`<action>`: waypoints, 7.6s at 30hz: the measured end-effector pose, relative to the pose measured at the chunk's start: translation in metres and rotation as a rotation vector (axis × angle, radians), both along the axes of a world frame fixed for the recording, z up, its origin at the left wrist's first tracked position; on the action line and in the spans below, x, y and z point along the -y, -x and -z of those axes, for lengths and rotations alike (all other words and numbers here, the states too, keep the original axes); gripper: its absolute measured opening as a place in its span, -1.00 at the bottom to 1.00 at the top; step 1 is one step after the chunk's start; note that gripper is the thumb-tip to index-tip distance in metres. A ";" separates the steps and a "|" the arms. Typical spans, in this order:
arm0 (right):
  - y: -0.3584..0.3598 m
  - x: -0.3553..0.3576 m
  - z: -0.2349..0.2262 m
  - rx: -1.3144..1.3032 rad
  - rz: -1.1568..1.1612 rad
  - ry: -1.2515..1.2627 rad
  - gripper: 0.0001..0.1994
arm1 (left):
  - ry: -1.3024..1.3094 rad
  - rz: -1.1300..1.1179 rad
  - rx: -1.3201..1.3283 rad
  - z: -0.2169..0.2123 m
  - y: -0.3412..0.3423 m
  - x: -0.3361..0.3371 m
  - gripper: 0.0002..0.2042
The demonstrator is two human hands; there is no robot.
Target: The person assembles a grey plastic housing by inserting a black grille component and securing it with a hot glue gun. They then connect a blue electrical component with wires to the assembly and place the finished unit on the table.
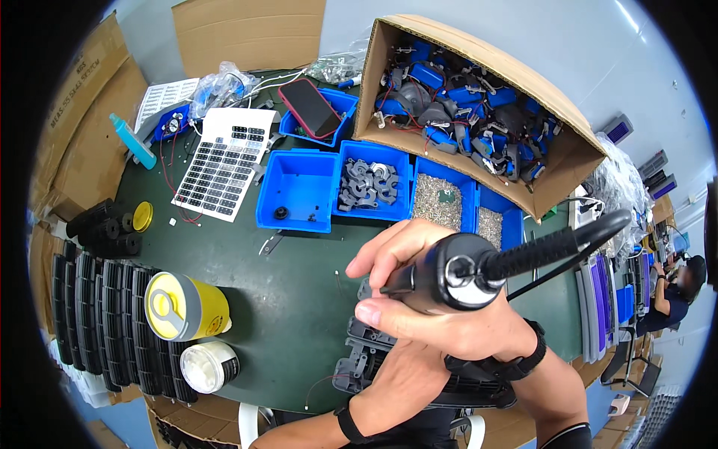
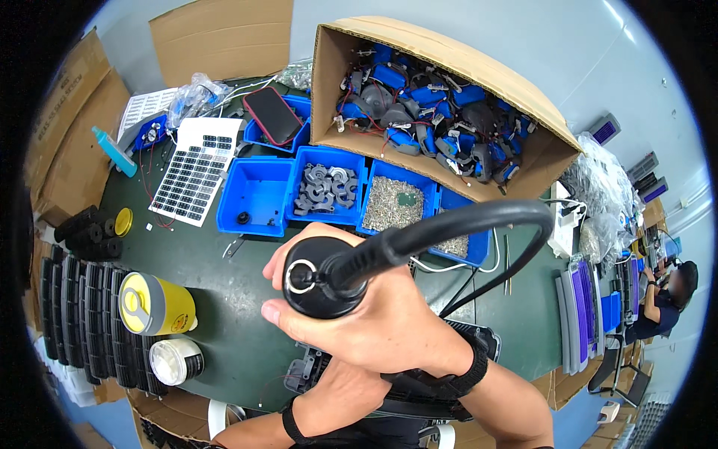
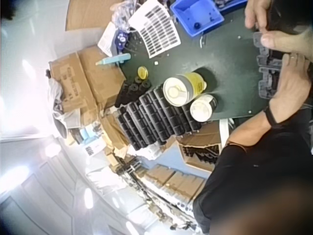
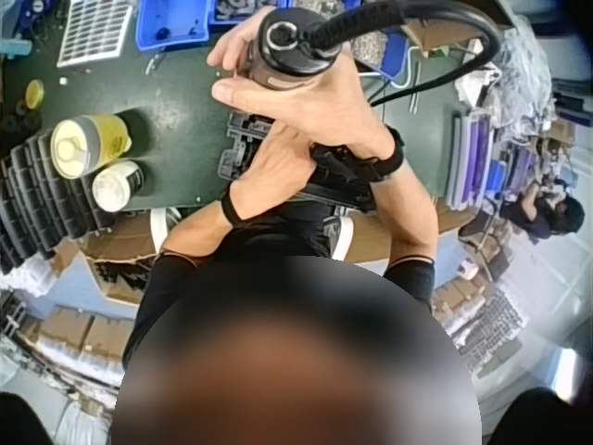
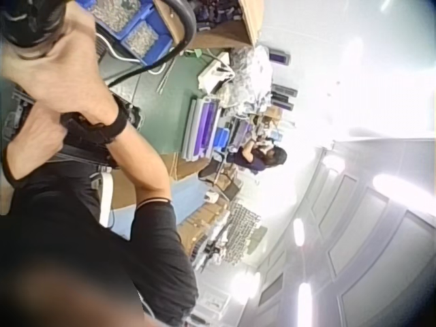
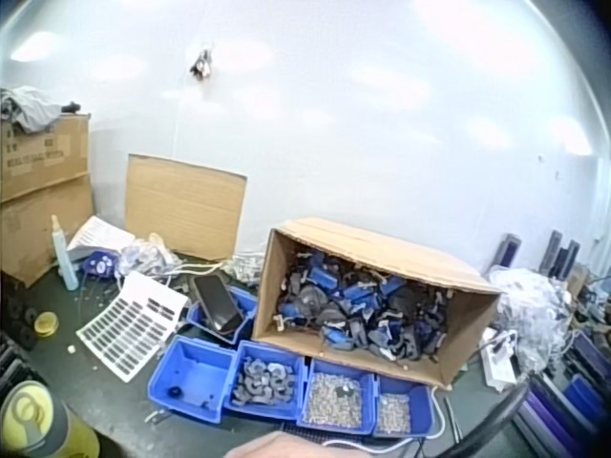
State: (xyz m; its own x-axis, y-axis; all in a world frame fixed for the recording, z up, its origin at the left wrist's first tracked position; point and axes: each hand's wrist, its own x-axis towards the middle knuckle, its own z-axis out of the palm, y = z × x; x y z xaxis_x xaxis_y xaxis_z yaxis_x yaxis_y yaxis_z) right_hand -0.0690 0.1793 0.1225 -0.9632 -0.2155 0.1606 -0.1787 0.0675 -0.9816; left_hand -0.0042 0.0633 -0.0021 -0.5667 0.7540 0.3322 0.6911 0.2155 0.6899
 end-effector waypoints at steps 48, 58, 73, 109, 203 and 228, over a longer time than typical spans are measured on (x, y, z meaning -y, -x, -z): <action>0.037 -0.018 0.029 -0.047 0.215 0.085 -0.77 | 0.224 0.001 -0.176 -0.027 0.004 0.002 -0.77; 0.035 -0.016 0.028 -0.043 0.207 0.062 -0.76 | 0.234 0.015 -0.169 -0.027 0.005 0.002 -0.79; 0.022 -0.017 0.007 -0.107 0.236 0.187 -0.76 | 0.198 0.036 -0.106 -0.028 0.005 0.003 -0.73; -0.028 0.009 0.004 -0.063 0.020 0.076 -0.81 | -0.212 -0.102 0.170 -0.016 -0.001 -0.004 -0.46; 0.025 -0.020 0.027 -0.112 0.358 0.207 -0.76 | -0.178 -0.332 1.131 -0.004 0.003 0.105 -0.43; 0.037 -0.009 0.031 -0.069 0.286 0.094 -0.78 | -0.225 -0.300 1.054 0.010 0.003 0.108 -0.43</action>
